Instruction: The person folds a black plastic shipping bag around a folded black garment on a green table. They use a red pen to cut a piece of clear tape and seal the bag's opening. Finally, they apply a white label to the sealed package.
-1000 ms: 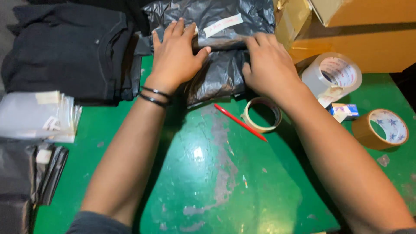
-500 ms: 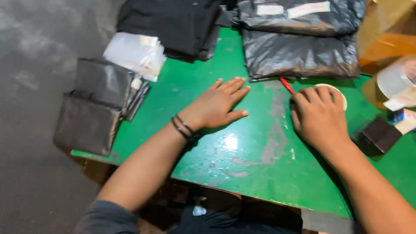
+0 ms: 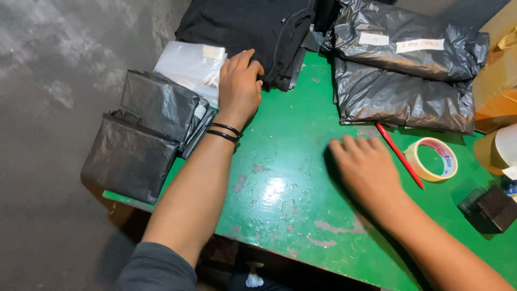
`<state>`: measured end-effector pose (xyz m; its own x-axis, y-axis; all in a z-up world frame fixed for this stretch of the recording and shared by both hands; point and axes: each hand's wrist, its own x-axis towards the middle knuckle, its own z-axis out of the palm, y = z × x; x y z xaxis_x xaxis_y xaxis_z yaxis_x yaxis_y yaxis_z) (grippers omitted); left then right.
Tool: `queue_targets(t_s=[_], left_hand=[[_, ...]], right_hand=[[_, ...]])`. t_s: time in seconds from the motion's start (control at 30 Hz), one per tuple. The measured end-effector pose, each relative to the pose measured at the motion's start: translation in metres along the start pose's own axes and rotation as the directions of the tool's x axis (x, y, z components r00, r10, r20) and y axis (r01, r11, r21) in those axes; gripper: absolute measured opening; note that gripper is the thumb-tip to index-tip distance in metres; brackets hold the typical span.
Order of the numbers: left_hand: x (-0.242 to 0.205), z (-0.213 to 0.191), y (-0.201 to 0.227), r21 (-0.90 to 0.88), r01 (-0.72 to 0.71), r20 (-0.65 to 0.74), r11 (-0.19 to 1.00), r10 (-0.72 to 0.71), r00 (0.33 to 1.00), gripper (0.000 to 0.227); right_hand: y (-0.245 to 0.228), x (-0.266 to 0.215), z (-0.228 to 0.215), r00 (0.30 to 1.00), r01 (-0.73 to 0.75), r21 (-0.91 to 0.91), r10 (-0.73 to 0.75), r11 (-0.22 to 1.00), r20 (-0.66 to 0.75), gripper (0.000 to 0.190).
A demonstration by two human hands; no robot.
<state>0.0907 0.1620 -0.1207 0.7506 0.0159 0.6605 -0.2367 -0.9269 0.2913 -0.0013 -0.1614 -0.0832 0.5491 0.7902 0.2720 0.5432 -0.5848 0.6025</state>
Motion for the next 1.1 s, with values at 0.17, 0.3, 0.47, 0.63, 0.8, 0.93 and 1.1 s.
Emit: queue_targets(t_s=[0.17, 0.3, 0.47, 0.63, 0.8, 0.93, 1.1], left_hand=[[0.009, -0.016, 0.015, -0.039, -0.012, -0.178, 0.999, 0.005, 0.984, 0.013], [0.01, -0.033, 0.023, -0.478, 0.156, -0.152, 0.864, -0.257, 0.955, 0.003], [0.0, -0.008, 0.008, 0.01, -0.078, 0.284, 0.997, 0.071, 0.956, 0.037], [-0.025, -0.104, 0.063, 0.015, -0.1, 0.236, 0.995, 0.094, 0.967, 0.053], [-0.06, -0.164, 0.049, 0.473, 0.427, 0.293, 0.771, -0.594, 0.749, 0.098], [-0.086, -0.145, 0.007, 0.479, 0.4, 0.396, 0.781, -0.599, 0.696, 0.07], [-0.056, -0.145, 0.067, 0.549, 0.168, 0.263, 0.819, -0.36, 0.895, 0.082]], right_hand=[[-0.03, 0.041, 0.001, 0.996, 0.052, 0.1, -0.045, 0.994, -0.071, 0.019], [-0.026, 0.034, 0.01, 0.995, 0.016, 0.389, 0.024, 0.921, -0.097, 0.021], [-0.011, 0.029, 0.0, 0.997, -0.042, 0.641, 0.077, 0.767, -0.028, 0.023], [-0.014, 0.029, 0.004, 0.998, -0.009, 0.597, 0.041, 0.802, -0.04, 0.031], [-0.014, 0.028, 0.009, 0.998, -0.028, 0.586, 0.057, 0.81, -0.03, 0.029], [-0.019, 0.028, 0.015, 0.993, -0.096, 0.493, 0.116, 0.865, -0.01, 0.028], [-0.018, 0.027, 0.009, 0.992, -0.108, 0.534, 0.123, 0.838, 0.007, 0.027]])
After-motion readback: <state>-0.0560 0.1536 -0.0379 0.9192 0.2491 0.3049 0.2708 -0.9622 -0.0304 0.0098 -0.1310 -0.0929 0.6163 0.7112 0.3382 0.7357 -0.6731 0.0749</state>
